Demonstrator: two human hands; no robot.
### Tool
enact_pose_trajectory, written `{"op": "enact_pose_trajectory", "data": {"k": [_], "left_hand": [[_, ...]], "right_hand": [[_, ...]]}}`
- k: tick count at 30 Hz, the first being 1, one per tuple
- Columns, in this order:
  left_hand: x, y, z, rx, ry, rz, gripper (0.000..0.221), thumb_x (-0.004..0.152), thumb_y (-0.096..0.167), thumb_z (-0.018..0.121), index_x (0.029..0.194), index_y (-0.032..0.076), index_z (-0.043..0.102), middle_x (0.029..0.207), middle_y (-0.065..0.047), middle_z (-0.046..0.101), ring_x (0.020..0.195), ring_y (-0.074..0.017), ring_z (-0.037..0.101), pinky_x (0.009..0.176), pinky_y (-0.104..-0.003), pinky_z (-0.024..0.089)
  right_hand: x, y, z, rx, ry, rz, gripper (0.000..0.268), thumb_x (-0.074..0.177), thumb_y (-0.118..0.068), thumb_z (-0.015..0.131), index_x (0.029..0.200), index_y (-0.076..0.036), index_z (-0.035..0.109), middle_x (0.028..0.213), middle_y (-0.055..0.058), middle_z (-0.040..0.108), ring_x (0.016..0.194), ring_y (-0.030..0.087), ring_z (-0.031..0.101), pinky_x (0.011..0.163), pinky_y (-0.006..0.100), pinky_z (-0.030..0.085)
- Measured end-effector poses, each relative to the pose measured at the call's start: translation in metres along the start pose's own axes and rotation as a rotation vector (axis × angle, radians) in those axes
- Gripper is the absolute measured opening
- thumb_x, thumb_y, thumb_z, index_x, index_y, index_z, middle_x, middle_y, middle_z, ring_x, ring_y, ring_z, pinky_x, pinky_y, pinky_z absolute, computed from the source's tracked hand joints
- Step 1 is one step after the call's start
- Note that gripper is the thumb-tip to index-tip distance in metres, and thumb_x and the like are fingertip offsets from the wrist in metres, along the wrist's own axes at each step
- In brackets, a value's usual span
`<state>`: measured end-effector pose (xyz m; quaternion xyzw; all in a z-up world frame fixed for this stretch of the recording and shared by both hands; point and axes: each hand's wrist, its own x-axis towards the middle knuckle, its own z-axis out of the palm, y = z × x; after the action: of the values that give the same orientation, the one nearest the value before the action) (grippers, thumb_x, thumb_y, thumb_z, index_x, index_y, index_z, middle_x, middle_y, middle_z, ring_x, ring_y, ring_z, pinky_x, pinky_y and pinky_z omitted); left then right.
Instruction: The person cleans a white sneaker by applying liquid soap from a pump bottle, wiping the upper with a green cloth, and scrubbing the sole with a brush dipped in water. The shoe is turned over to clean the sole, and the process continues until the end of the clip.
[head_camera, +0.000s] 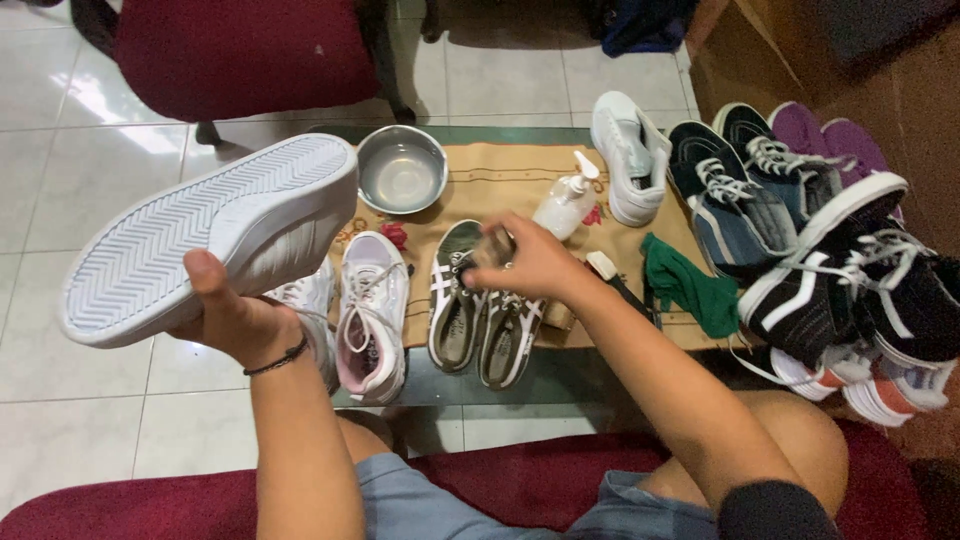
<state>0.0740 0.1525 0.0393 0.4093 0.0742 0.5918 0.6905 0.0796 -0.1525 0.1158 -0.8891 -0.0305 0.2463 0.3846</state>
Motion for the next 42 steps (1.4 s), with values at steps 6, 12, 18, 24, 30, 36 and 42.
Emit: {"op": "enact_pose_trajectory", "data": {"k": [6, 12, 18, 24, 30, 36, 42], "left_hand": [[0.006, 0.005, -0.012, 0.152, -0.245, 0.071, 0.066, 0.111, 0.022, 0.074, 0.152, 0.017, 0.023, 0.152, -0.014, 0.036, 0.137, -0.0267, 0.042, 0.121, -0.059, 0.041], [0.013, 0.011, -0.019, 0.179, -0.300, -0.047, 0.069, 0.113, 0.033, 0.067, 0.158, 0.020, 0.016, 0.158, -0.015, 0.029, 0.147, -0.0274, 0.034, 0.127, -0.061, 0.036], [0.011, 0.021, -0.019, 0.191, -0.280, -0.130, 0.072, 0.112, 0.035, 0.062, 0.158, 0.020, 0.009, 0.162, -0.014, 0.023, 0.148, -0.0243, 0.029, 0.130, -0.060, 0.031], [0.016, 0.036, -0.012, 0.148, -0.290, -0.192, 0.072, 0.111, 0.045, 0.059, 0.159, 0.017, 0.013, 0.162, -0.017, 0.024, 0.152, -0.0310, 0.028, 0.132, -0.058, 0.026], [0.013, 0.035, -0.014, 0.113, -0.271, -0.191, 0.073, 0.110, 0.043, 0.061, 0.160, 0.015, 0.015, 0.161, -0.017, 0.026, 0.152, -0.0311, 0.029, 0.131, -0.060, 0.026], [0.013, 0.038, 0.005, 0.099, -0.252, -0.173, 0.076, 0.107, 0.042, 0.065, 0.158, 0.013, 0.017, 0.158, -0.020, 0.029, 0.149, -0.0322, 0.031, 0.130, -0.061, 0.026], [0.011, 0.061, 0.028, 0.079, -0.217, -0.237, 0.069, 0.108, 0.041, 0.064, 0.153, 0.008, 0.024, 0.155, -0.029, 0.023, 0.147, -0.0362, 0.027, 0.128, -0.059, 0.023]], "right_hand": [[0.132, -0.007, 0.031, -0.046, 0.324, -0.333, 0.066, 0.070, -0.051, 0.086, 0.119, -0.011, 0.067, 0.113, 0.020, 0.066, 0.116, 0.041, 0.062, 0.101, 0.047, 0.049], [0.200, -0.019, 0.059, -0.328, 0.318, -0.246, 0.063, 0.074, -0.061, 0.079, 0.123, -0.022, 0.070, 0.119, 0.018, 0.062, 0.118, 0.039, 0.061, 0.100, 0.049, 0.048], [0.235, -0.026, 0.081, -0.572, 0.349, -0.248, 0.061, 0.078, -0.061, 0.073, 0.125, -0.022, 0.070, 0.128, 0.025, 0.057, 0.114, 0.046, 0.061, 0.097, 0.053, 0.046], [0.249, -0.021, 0.093, -0.679, 0.350, -0.265, 0.056, 0.081, -0.056, 0.069, 0.119, -0.015, 0.072, 0.109, 0.023, 0.060, 0.102, 0.047, 0.064, 0.089, 0.051, 0.048], [0.258, -0.008, 0.102, -0.675, 0.387, -0.278, 0.054, 0.079, -0.053, 0.071, 0.119, -0.017, 0.071, 0.106, 0.020, 0.058, 0.098, 0.047, 0.064, 0.087, 0.052, 0.048], [0.245, -0.013, 0.100, -0.610, 0.416, -0.283, 0.050, 0.083, -0.047, 0.069, 0.121, -0.014, 0.070, 0.114, 0.024, 0.058, 0.104, 0.048, 0.063, 0.090, 0.054, 0.046], [0.260, -0.014, 0.084, -0.058, 0.345, -0.100, 0.052, 0.083, -0.054, 0.065, 0.127, -0.025, 0.065, 0.121, 0.012, 0.067, 0.111, 0.039, 0.066, 0.093, 0.048, 0.050]]}}
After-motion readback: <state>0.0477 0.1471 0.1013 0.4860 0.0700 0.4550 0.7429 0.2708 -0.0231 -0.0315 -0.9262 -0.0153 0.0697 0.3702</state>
